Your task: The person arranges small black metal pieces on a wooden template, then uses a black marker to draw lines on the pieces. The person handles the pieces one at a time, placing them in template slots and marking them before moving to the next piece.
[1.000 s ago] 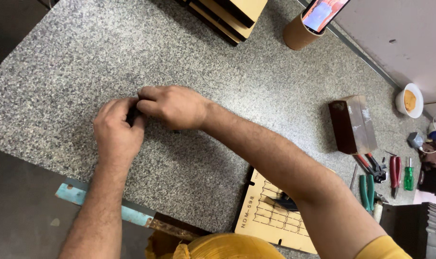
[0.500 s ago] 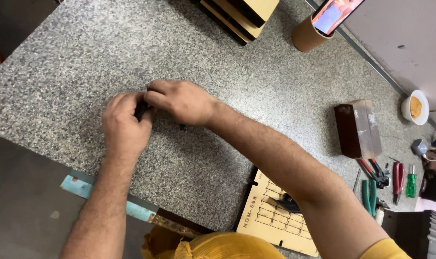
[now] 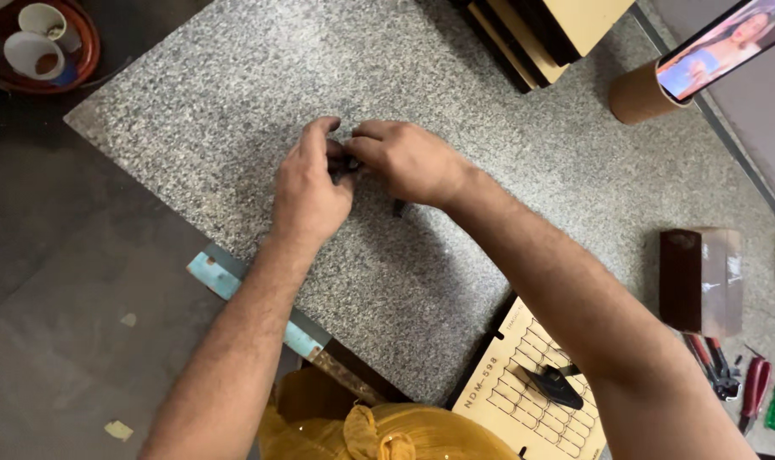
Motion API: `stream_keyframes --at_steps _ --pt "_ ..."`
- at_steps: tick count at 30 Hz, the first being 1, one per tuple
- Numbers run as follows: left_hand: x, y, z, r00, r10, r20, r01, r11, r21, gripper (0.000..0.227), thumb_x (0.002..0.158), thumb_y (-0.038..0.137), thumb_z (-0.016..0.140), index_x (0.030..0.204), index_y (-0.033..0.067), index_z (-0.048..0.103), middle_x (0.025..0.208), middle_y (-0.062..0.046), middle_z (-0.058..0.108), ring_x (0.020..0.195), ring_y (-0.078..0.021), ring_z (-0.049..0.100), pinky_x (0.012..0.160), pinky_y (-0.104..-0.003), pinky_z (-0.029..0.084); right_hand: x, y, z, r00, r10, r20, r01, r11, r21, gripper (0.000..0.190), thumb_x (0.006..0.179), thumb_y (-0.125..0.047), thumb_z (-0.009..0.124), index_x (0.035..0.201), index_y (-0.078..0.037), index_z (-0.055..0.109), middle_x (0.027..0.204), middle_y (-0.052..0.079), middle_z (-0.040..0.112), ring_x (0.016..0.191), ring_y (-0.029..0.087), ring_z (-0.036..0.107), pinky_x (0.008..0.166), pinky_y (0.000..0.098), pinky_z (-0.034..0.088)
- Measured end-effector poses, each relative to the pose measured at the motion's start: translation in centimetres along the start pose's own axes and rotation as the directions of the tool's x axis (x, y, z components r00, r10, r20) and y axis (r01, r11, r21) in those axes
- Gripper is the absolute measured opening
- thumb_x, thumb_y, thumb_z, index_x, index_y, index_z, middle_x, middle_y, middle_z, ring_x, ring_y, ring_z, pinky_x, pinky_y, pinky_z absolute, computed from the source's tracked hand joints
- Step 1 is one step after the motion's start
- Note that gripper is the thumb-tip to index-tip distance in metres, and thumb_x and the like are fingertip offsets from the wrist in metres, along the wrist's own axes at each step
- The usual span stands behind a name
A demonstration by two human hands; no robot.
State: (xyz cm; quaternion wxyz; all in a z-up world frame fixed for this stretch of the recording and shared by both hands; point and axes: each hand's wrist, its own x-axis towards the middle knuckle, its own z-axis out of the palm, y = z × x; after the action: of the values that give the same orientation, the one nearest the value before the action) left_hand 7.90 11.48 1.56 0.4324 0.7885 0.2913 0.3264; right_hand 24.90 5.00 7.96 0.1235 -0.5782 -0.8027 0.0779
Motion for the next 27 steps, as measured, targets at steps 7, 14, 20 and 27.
stream_keyframes --at_steps 7,14,20,27 --pt "0.00 -0.32 0.16 0.999 -0.036 0.028 0.035 0.999 0.005 0.069 0.080 -0.001 0.081 0.140 0.0038 0.046 0.102 -0.012 0.071 0.098 -0.0279 0.071 0.086 -0.041 0.058 0.03 0.08 0.18 0.999 -0.049 0.013 0.050 0.992 -0.114 0.017 0.095 0.002 0.067 0.112 -0.002 0.070 0.096 0.011 0.073 0.087 0.023 0.076 0.074 0.0328 0.066" --pt "0.17 -0.66 0.39 0.995 -0.075 0.068 0.075 0.997 0.003 0.072 0.081 -0.003 0.080 0.142 0.0042 0.041 0.103 -0.011 0.071 0.097 -0.0247 0.073 0.085 -0.038 0.062 0.14 -0.34 0.06 0.996 -0.090 -0.008 0.089 0.991 -0.100 0.021 0.099 -0.006 0.068 0.118 0.000 0.066 0.095 0.011 0.074 0.088 0.022 0.076 0.074 0.0331 0.065" --pt "0.19 -0.89 0.52 0.996 -0.071 0.056 0.070 0.997 0.009 0.074 0.083 -0.001 0.082 0.143 0.0041 0.040 0.101 -0.011 0.071 0.096 -0.0235 0.073 0.085 -0.038 0.063 0.24 0.08 0.32 1.000 -0.006 0.017 0.007 0.999 -0.046 0.008 0.103 -0.007 0.068 0.112 -0.007 0.069 0.087 0.005 0.073 0.084 0.016 0.075 0.070 0.0305 0.065" --pt "0.03 -0.41 0.24 0.996 -0.065 0.059 0.065 0.998 0.005 0.073 0.079 -0.003 0.080 0.141 0.0058 0.042 0.103 -0.011 0.073 0.098 -0.0266 0.073 0.087 -0.041 0.060 -0.08 0.44 0.04 0.997 -0.035 -0.064 0.036 0.999 0.015 0.014 0.097 -0.016 0.077 0.109 -0.008 0.074 0.090 0.002 0.075 0.086 0.017 0.074 0.071 0.0322 0.063"
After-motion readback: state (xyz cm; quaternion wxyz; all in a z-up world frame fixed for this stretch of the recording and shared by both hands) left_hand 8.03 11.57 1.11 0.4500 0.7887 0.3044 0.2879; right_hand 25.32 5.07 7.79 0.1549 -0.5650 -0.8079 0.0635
